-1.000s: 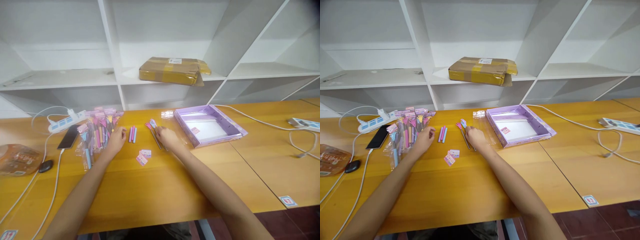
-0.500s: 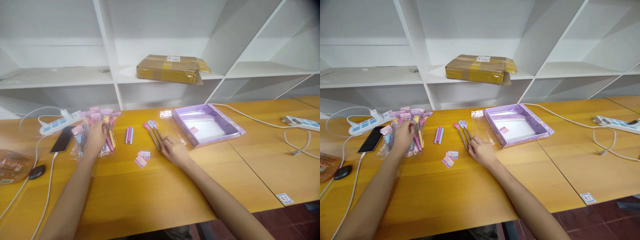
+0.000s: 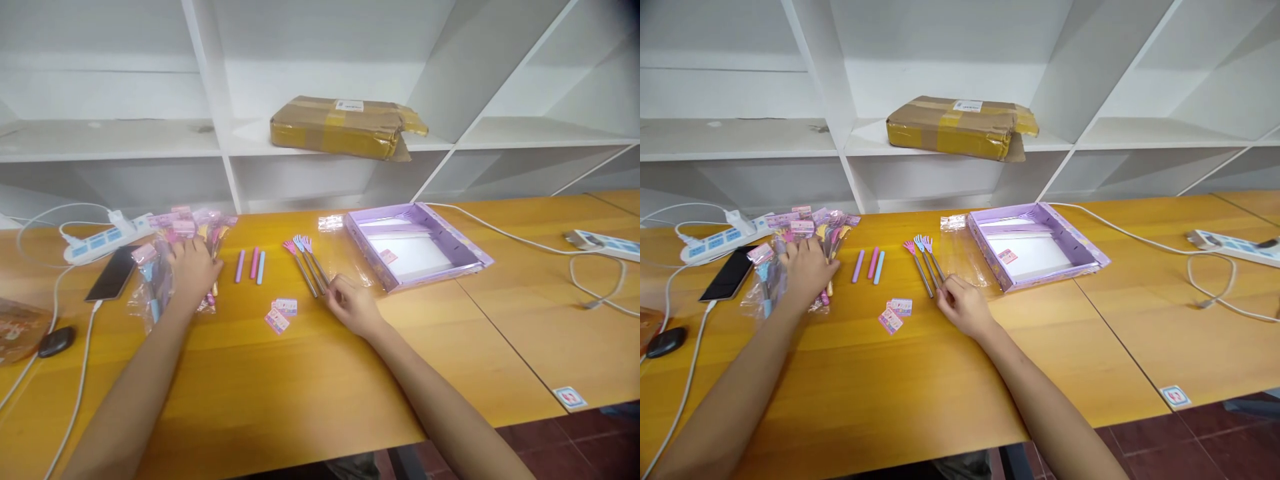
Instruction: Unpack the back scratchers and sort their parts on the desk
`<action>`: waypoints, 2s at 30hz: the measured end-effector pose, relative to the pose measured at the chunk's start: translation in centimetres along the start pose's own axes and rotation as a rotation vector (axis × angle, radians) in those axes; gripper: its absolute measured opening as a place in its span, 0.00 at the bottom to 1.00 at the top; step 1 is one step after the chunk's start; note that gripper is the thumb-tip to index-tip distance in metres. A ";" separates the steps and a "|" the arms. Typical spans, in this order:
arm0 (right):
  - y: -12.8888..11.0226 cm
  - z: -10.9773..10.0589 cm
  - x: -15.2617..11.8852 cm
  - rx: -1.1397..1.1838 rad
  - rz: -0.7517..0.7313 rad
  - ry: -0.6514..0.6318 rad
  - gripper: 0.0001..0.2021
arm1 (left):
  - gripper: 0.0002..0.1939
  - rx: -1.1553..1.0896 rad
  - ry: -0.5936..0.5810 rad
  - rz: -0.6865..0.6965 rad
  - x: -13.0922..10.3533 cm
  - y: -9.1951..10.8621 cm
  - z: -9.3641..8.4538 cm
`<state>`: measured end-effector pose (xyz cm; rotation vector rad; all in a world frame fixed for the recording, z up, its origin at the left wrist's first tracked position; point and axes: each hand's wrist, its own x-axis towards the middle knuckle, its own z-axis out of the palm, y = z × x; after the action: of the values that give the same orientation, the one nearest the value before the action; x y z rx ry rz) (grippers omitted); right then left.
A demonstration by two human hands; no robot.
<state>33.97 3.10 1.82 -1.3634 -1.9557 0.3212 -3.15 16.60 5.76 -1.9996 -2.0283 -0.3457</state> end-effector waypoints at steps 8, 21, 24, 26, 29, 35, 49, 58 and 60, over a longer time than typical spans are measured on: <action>-0.2 -0.1 0.1 0.054 0.020 -0.022 0.12 | 0.20 -0.100 -0.049 -0.032 1.0 -1.5 -0.3; -1.1 0.5 -0.3 0.571 0.180 0.039 0.13 | 0.18 -0.496 -0.380 0.266 -4.3 6.4 -7.7; -1.7 1.4 -0.7 0.967 0.276 -0.100 0.30 | 0.14 -0.415 -0.442 0.483 -8.7 10.1 -7.6; -2.1 1.8 -0.8 1.080 0.311 -0.161 0.33 | 0.11 -0.471 -0.514 0.548 -10.7 11.4 -6.9; -2.4 1.9 -0.9 1.131 0.322 -0.189 0.26 | 0.11 -0.657 -0.670 0.544 -11.8 11.9 -5.7; -2.8 1.6 -1.2 1.128 0.346 -0.178 0.39 | 0.19 -1.124 -0.888 0.414 -11.4 10.9 -4.0; -2.1 2.2 -1.4 0.531 0.228 0.124 0.16 | 0.40 -1.657 -1.176 0.214 -12.7 9.6 -0.5; -1.8 0.0 -1.1 0.399 0.008 0.046 0.11 | 0.44 -1.656 -1.232 0.235 -12.7 9.4 0.2; -1.8 -0.3 -0.9 0.446 0.069 0.023 0.11 | 0.43 -1.667 -1.200 0.238 -12.5 9.6 0.0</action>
<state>33.02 1.48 2.68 -1.1340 -1.6887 0.7228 6.55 5.08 1.17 -4.1782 -1.9934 -1.3667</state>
